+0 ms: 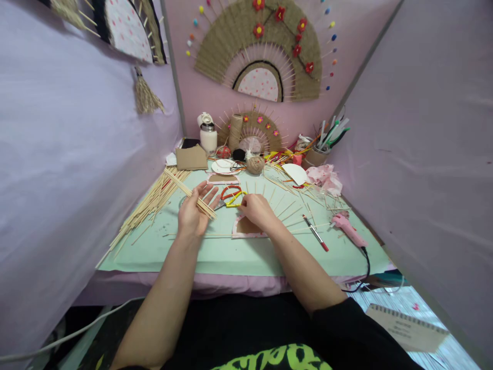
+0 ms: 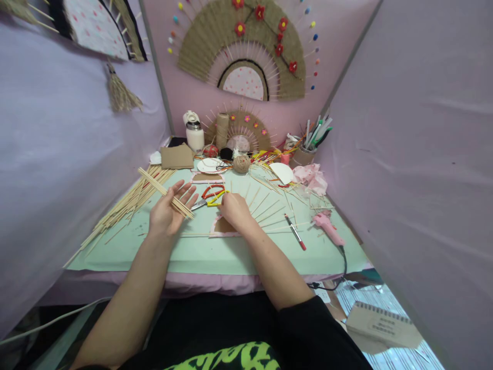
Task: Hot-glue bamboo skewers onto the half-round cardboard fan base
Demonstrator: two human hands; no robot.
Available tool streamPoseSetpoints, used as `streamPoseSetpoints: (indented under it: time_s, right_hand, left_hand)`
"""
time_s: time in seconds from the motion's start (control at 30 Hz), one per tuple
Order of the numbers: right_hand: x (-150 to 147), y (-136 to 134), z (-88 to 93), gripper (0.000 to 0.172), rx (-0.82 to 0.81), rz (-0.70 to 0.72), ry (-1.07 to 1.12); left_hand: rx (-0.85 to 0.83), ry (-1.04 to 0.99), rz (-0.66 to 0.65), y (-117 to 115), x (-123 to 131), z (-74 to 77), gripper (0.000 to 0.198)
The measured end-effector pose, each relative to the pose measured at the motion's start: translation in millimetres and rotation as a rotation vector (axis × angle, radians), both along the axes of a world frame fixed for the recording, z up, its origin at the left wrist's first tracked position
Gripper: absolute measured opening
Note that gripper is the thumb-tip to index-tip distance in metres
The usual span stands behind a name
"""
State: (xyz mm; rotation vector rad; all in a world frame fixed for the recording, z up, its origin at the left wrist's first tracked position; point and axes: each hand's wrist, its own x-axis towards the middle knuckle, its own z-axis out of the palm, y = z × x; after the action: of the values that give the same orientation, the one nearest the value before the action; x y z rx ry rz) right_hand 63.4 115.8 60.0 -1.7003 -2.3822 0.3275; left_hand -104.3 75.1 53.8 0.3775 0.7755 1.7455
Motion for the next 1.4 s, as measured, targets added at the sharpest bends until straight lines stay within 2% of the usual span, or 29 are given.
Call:
streamPoseSetpoints:
  time_s: [0.4,0.6,0.67,0.8,0.87,1.13,1.4]
  right_hand:
    - [-1,4,-8.0,0.014,0.027,-0.008,-0.076]
    - [21,2,-1.3,0.020,0.055,-0.017,-0.033]
    - [32,1,0.7,0.021,0.070,0.033,0.017]
    - [48,5,-2.8,0.029,0.105,0.307,0.115]
    - [49,9,-7.5,0.032,0.107,0.396,0.116]
    - [41,9,-17.0,0.034,0.052,0.411,0.001]
    - [39,11,-19.6,0.023,0.043,0.447,0.009]
  left_hand:
    - [-0.005,-0.003,0.000,1,0,-3.2,0.026]
    - [-0.003,0.001,-0.001,1,-1,-3.2,0.025]
    - [0.000,0.011,0.000,2,-1,-4.0,0.024]
    - [0.002,0.023,-0.005,3,-1,-4.9,0.023]
    - [-0.005,0.025,-0.003,2,-1,-4.6,0.024]
    - [-0.034,0.005,0.002,0,1,0.1,0.028]
    - [-0.012,0.016,-0.001,-1,1,-1.9,0.025]
